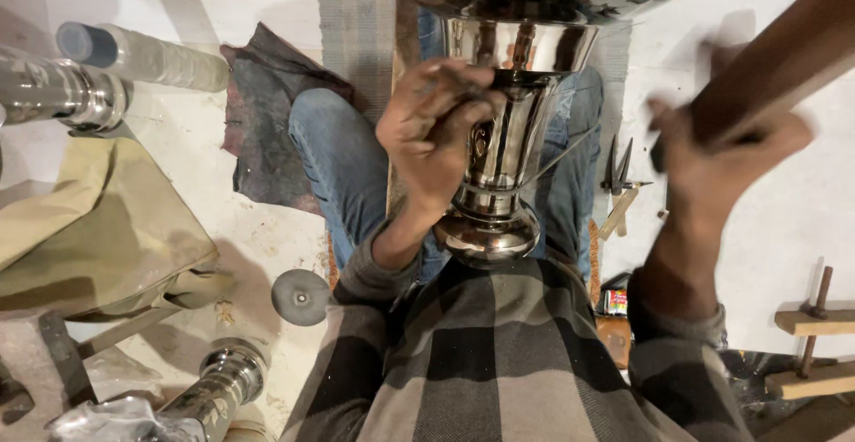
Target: The person sits on the floor holding a polished metal vase between the legs and decorates its surface, using a wooden block and a small hand tool to work the pattern into the metal, repositioning the vessel and the tool as they go.
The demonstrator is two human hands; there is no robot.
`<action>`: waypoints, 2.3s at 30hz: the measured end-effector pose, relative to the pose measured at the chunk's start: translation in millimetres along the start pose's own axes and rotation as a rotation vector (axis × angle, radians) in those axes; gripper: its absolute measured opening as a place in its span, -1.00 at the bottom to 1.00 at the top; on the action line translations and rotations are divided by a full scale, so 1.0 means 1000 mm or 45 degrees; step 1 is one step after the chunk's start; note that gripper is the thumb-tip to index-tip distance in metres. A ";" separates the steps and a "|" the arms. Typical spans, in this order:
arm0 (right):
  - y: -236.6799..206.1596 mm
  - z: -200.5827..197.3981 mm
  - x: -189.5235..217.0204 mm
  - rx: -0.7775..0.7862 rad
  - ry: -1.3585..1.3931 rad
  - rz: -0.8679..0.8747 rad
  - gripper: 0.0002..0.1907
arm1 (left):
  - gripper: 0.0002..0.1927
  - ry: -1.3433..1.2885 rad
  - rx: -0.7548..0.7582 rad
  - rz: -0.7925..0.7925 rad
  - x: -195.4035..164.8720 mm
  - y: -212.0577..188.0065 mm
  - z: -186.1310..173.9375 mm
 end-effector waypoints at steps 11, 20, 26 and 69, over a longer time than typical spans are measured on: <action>0.053 0.009 0.095 0.768 -0.177 0.142 -0.26 | -0.61 0.059 0.034 -0.093 -0.003 0.004 0.018; 0.113 0.058 0.148 1.303 -0.704 -0.284 -0.25 | -0.63 0.233 0.000 -0.119 -0.012 0.006 0.017; 0.112 0.047 0.127 1.232 -0.786 0.275 -0.47 | -0.58 0.002 -0.011 -0.251 -0.018 0.012 0.022; 0.008 -0.034 0.075 0.461 -0.228 0.126 -0.26 | -0.38 0.478 1.034 0.345 -0.003 0.047 0.035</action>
Point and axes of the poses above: each hand's wrist, its own y-axis towards the middle knuckle, its own z-axis out of the palm, x = y × z, the point moved 5 cm from there along y, towards the middle knuckle, and after that the axes turned 10 degrees about -x, right-handed, at the moved point
